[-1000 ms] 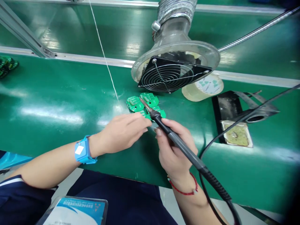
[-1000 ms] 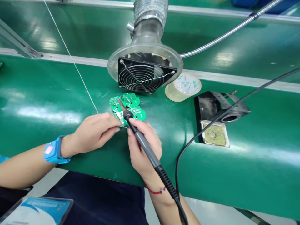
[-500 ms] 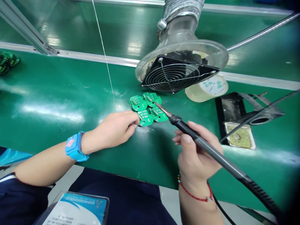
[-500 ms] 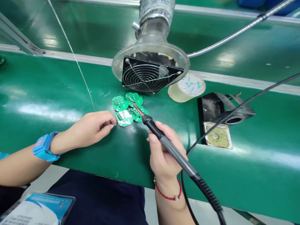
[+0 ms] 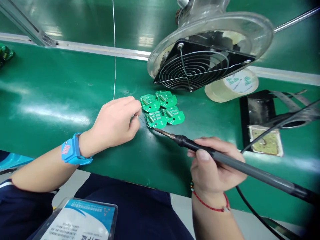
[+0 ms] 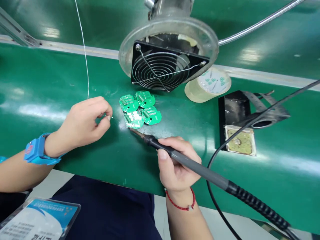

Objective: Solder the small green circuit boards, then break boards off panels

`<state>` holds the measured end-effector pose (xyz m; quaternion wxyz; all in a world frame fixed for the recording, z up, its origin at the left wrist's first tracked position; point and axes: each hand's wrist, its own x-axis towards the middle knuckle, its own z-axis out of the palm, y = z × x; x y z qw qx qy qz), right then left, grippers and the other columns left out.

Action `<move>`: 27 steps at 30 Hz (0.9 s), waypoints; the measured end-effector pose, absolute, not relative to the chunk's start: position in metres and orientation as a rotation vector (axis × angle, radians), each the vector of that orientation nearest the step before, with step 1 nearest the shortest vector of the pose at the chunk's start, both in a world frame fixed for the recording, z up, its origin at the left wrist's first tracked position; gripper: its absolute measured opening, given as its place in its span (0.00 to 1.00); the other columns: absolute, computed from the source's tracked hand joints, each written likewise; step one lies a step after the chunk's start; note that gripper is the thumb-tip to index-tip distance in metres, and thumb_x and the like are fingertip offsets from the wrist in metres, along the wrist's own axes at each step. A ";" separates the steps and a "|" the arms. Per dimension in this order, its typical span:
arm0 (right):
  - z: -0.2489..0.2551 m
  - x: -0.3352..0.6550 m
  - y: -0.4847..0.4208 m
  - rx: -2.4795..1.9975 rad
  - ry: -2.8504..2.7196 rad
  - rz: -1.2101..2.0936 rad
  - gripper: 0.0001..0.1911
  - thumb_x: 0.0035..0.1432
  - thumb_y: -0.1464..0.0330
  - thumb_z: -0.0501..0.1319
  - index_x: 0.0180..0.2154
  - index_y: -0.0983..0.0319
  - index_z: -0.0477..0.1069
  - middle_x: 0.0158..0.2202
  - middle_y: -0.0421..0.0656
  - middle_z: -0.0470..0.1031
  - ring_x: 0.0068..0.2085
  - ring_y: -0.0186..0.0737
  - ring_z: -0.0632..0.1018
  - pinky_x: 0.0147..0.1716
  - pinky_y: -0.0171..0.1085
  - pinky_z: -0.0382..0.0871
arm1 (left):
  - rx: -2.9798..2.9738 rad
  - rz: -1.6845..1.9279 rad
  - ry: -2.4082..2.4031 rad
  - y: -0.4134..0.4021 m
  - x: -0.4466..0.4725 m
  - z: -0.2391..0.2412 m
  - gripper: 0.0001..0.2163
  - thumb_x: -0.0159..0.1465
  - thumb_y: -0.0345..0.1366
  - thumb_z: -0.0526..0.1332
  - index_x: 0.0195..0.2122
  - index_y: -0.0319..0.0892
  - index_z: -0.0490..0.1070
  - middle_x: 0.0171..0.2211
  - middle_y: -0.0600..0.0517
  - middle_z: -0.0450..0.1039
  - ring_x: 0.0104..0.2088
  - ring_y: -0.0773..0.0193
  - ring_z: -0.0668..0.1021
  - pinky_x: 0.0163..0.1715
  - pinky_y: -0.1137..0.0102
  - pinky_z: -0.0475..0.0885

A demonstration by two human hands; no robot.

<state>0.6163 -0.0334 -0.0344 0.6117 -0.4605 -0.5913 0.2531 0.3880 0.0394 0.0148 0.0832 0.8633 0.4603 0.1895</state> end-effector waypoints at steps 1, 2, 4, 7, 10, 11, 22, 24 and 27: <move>-0.034 0.616 -0.033 -1.070 -1.368 0.587 0.10 0.56 0.71 0.62 0.41 0.59 0.76 0.24 0.37 0.70 0.20 0.33 0.68 0.17 0.35 0.60 | 2.580 0.562 1.370 0.039 0.388 0.015 0.06 0.56 0.26 0.52 0.26 0.41 0.64 0.24 0.53 0.65 0.26 0.66 0.67 0.27 0.70 0.62; -0.034 0.617 -0.033 -1.082 -1.370 0.584 0.09 0.56 0.71 0.62 0.41 0.59 0.76 0.25 0.38 0.71 0.20 0.33 0.68 0.17 0.36 0.60 | 2.582 0.557 1.366 0.039 0.389 0.015 0.06 0.56 0.25 0.52 0.26 0.41 0.64 0.24 0.53 0.65 0.26 0.66 0.67 0.26 0.70 0.62; -0.033 0.617 -0.034 -1.096 -1.373 0.574 0.09 0.56 0.71 0.63 0.40 0.59 0.76 0.26 0.39 0.72 0.20 0.34 0.68 0.17 0.37 0.61 | 2.587 0.552 1.357 0.039 0.390 0.015 0.06 0.56 0.25 0.52 0.26 0.41 0.64 0.24 0.53 0.65 0.26 0.66 0.67 0.26 0.70 0.61; -0.032 0.617 -0.034 -1.114 -1.379 0.577 0.09 0.56 0.70 0.63 0.40 0.57 0.76 0.26 0.39 0.72 0.21 0.35 0.69 0.17 0.37 0.61 | 2.593 0.549 1.354 0.039 0.391 0.013 0.06 0.56 0.25 0.52 0.26 0.41 0.64 0.24 0.53 0.65 0.26 0.66 0.67 0.25 0.70 0.61; -0.033 0.617 -0.034 -1.120 -1.386 0.578 0.09 0.56 0.70 0.63 0.41 0.57 0.76 0.22 0.37 0.68 0.20 0.36 0.69 0.17 0.37 0.60 | 2.590 0.551 1.343 0.038 0.391 0.011 0.06 0.57 0.25 0.52 0.27 0.41 0.65 0.24 0.53 0.65 0.26 0.67 0.67 0.26 0.70 0.61; -0.033 0.617 -0.034 -1.114 -1.389 0.571 0.09 0.56 0.70 0.63 0.41 0.57 0.76 0.21 0.37 0.67 0.20 0.36 0.68 0.16 0.37 0.60 | 2.590 0.552 1.334 0.037 0.392 0.009 0.06 0.57 0.26 0.52 0.27 0.41 0.65 0.24 0.53 0.65 0.26 0.66 0.68 0.26 0.70 0.62; -0.029 0.612 -0.032 -1.129 -1.356 0.513 0.07 0.56 0.68 0.63 0.39 0.58 0.76 0.22 0.37 0.69 0.19 0.34 0.68 0.15 0.35 0.59 | 2.602 0.556 1.293 0.036 0.395 0.006 0.07 0.60 0.27 0.52 0.28 0.41 0.66 0.25 0.52 0.67 0.27 0.66 0.69 0.27 0.70 0.63; -0.030 0.612 -0.031 -1.134 -1.344 0.513 0.07 0.56 0.69 0.63 0.39 0.59 0.76 0.23 0.37 0.70 0.19 0.33 0.68 0.15 0.35 0.59 | 2.600 0.557 1.292 0.036 0.395 0.005 0.07 0.60 0.27 0.52 0.28 0.41 0.66 0.26 0.52 0.67 0.27 0.66 0.69 0.27 0.70 0.63; -0.033 0.614 -0.032 -1.136 -1.356 0.526 0.08 0.56 0.70 0.63 0.39 0.59 0.76 0.23 0.38 0.70 0.19 0.34 0.68 0.16 0.36 0.58 | 2.604 0.541 1.279 0.036 0.397 0.002 0.07 0.61 0.27 0.51 0.29 0.41 0.66 0.27 0.52 0.69 0.28 0.65 0.70 0.28 0.70 0.64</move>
